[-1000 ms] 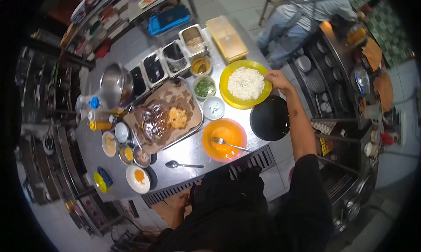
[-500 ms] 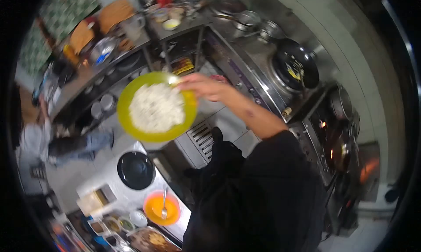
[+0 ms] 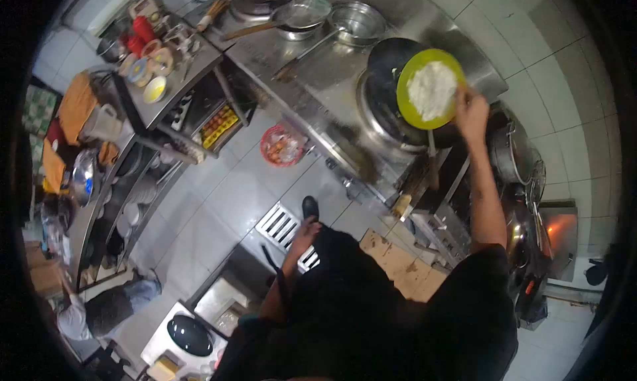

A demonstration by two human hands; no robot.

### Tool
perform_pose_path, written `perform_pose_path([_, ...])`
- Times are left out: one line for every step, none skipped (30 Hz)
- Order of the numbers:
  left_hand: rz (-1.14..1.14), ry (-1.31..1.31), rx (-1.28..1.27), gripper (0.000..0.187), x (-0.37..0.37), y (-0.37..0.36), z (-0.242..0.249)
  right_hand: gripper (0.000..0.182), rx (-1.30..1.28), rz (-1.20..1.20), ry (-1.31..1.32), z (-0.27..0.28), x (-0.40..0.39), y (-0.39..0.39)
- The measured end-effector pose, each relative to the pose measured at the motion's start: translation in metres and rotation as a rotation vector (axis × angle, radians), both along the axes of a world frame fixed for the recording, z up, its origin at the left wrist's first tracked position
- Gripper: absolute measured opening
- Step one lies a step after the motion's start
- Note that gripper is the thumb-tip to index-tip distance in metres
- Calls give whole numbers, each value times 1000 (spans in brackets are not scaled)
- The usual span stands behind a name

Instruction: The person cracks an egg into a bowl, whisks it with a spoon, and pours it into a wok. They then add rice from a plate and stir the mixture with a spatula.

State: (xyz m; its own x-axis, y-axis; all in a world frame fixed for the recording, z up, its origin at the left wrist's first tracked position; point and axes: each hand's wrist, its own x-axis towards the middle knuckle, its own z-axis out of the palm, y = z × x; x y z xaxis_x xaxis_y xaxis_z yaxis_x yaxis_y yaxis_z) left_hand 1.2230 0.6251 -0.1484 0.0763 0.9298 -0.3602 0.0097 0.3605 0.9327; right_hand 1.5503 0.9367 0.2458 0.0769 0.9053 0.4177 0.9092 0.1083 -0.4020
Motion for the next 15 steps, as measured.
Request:
perform_pose_path([-222, 169, -28, 50, 32, 36, -3, 29, 85, 48, -180, -15, 1, 13])
perform_pose_path([-222, 150, -20, 50, 61, 58, -9, 26, 103, 64, -273, -28, 0, 25])
perform_pose_path([-267, 80, -203, 54, 91, 78, -15, 27, 82, 104, -323, -29, -7, 29])
perform_pose_path([-308, 10, -387, 57, 118, 98, -24, 30, 101, 109, -368, -27, -10, 35])
perform_pose_path([-346, -60, -580, 62, 142, 108, -40, 36, 112, 120, -406, -23, -12, 36])
perform_pose_path([-279, -185, -596, 59, 172, 104, -87, 41, 136, 114, -423, -16, -13, 34])
perform_pose_path([-264, -205, -601, 59, 189, 93, -122, 46, 162, 108, -439, -6, -11, 31])
perform_pose_path([-181, -652, -625, 55, 200, 80, -147, 47, 228, 92, -473, 5, -9, 29])
perform_pose_path([-80, -1095, -625, 51, 209, 75, -163, 47, 291, 80, -499, 16, -5, 26])
perform_pose_path([-46, -1108, -626, 51, 207, 77, -152, 32, 224, 14, -540, 29, 5, 19])
perform_pose_path([-106, -634, -578, 51, 199, 76, -125, 32, 173, -28, -531, 37, 31, 15])
perform_pose_path([-147, -158, -528, 51, 194, 79, -113, 30, 346, 27, -452, 39, 35, 11])
perform_pose_path([-80, -165, -540, 51, 195, 80, -114, 30, 393, 68, -367, 46, 52, 7])
perform_pose_path([-196, 128, -335, 54, 206, 71, -121, 30, 476, 67, -467, 56, 51, 9])
perform_pose_path([-312, 435, -143, 56, 210, 72, -128, 28, 542, -18, -548, 55, 54, 10])
